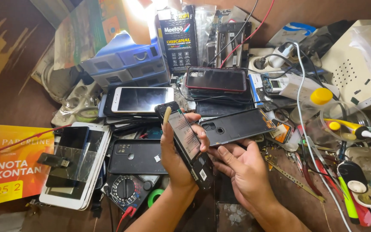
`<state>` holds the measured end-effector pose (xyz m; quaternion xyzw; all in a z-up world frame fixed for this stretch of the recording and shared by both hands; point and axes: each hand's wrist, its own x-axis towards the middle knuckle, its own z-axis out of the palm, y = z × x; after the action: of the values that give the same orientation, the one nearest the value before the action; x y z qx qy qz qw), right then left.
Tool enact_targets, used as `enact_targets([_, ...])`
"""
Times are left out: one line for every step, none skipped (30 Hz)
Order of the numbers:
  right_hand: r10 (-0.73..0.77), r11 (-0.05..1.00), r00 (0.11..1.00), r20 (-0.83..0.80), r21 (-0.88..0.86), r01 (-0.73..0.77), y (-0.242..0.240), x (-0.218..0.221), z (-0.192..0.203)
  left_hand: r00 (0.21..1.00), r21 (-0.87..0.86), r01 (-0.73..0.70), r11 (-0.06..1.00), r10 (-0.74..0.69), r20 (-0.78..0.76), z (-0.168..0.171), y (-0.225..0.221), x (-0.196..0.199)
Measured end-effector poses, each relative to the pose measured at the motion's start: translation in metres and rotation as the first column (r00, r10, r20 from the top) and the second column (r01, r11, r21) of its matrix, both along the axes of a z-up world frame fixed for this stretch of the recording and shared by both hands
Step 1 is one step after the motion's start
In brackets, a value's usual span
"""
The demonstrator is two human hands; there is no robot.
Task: Disassembling a smartphone by prying off the back casing and removing internal components.
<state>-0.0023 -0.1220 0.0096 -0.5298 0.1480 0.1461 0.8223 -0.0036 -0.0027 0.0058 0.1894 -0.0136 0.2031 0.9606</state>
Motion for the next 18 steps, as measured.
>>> enact_targets([0.008, 1.000, 1.000, 0.015, 0.015, -0.008, -0.001, 0.000, -0.002, 1.000, 0.004, 0.008, 1.000, -0.008, -0.010, -0.001, 0.000, 0.000])
enact_targets([0.007, 1.000, 1.000, 0.016, 0.015, -0.007, 0.000, 0.001, -0.002, 1.000, 0.004, 0.009, 1.000, -0.009, -0.009, 0.001, 0.000, 0.000])
enact_targets([0.003, 0.999, 1.000, 0.013, 0.037, -0.004, 0.000, 0.002, -0.002, 1.000, 0.006, 0.007, 1.000, -0.007, -0.011, 0.003, -0.001, 0.000])
enact_targets([-0.003, 0.998, 1.000, 0.006, 0.056, 0.003, 0.000, 0.001, -0.003, 1.000, 0.004, 0.009, 1.000, -0.009, -0.016, 0.004, -0.002, -0.001])
enact_targets([-0.007, 0.999, 1.000, 0.004, 0.052, 0.007, 0.000, 0.001, -0.002, 1.000, 0.000, 0.013, 1.000, -0.013, -0.019, 0.005, -0.001, -0.001])
enact_targets([0.015, 0.999, 1.000, 0.008, 0.037, -0.015, -0.002, 0.000, -0.002, 1.000, 0.000, 0.008, 1.000, -0.008, -0.014, 0.004, -0.001, -0.001])
enact_targets([0.037, 0.999, 0.999, 0.011, 0.023, -0.037, -0.004, 0.000, -0.002, 1.000, 0.001, 0.003, 1.000, -0.003, -0.010, 0.004, -0.001, -0.001])
enact_targets([0.026, 0.999, 1.000, 0.009, 0.019, -0.026, -0.006, 0.000, -0.005, 1.000, -0.003, 0.014, 1.000, -0.014, -0.012, 0.004, -0.001, -0.001])
enact_targets([0.052, 0.999, 0.999, 0.007, 0.006, -0.052, -0.008, 0.000, -0.007, 1.000, -0.020, 0.008, 1.000, -0.008, -0.020, 0.004, -0.001, -0.001])
enact_targets([0.079, 0.997, 0.997, 0.005, -0.005, -0.079, -0.010, -0.001, -0.009, 1.000, -0.035, 0.002, 0.999, -0.002, -0.028, 0.004, 0.000, -0.001])
enact_targets([0.068, 0.998, 0.998, 0.003, -0.007, -0.068, -0.011, 0.000, -0.011, 0.999, -0.037, 0.012, 0.999, -0.014, -0.030, 0.004, 0.000, -0.001])
enact_targets([0.076, 0.997, 0.997, -0.002, -0.007, -0.076, -0.012, 0.000, -0.013, 1.000, -0.044, 0.024, 0.999, -0.024, -0.007, 0.004, 0.000, -0.001])
enact_targets([0.083, 0.997, 0.997, -0.007, -0.006, -0.083, -0.014, -0.001, -0.016, 0.999, -0.050, 0.036, 0.998, -0.035, 0.015, 0.004, -0.001, -0.001])
enact_targets([0.074, 0.997, 0.997, -0.012, -0.007, -0.074, -0.014, 0.000, -0.015, 0.999, -0.051, 0.044, 0.998, -0.044, 0.011, 0.004, 0.000, -0.001])
enact_targets([0.061, 0.998, 0.998, -0.032, -0.012, -0.061, -0.015, 0.000, -0.014, 0.999, -0.044, 0.034, 0.998, -0.034, 0.001, 0.005, 0.000, -0.001])
enact_targets([0.049, 0.999, 0.997, -0.052, -0.018, -0.050, -0.015, 0.000, -0.013, 1.000, -0.035, 0.022, 0.999, -0.022, -0.010, 0.005, 0.000, -0.001])
enact_targets([0.041, 0.999, 0.997, -0.058, -0.018, -0.042, -0.016, -0.002, -0.011, 0.999, -0.036, 0.030, 0.999, -0.030, -0.015, 0.005, 0.000, -0.002])
enact_targets([0.052, 0.998, 0.997, -0.055, -0.019, -0.054, -0.016, -0.002, -0.009, 1.000, -0.034, 0.022, 0.999, -0.022, -0.015, 0.006, 0.000, -0.002])
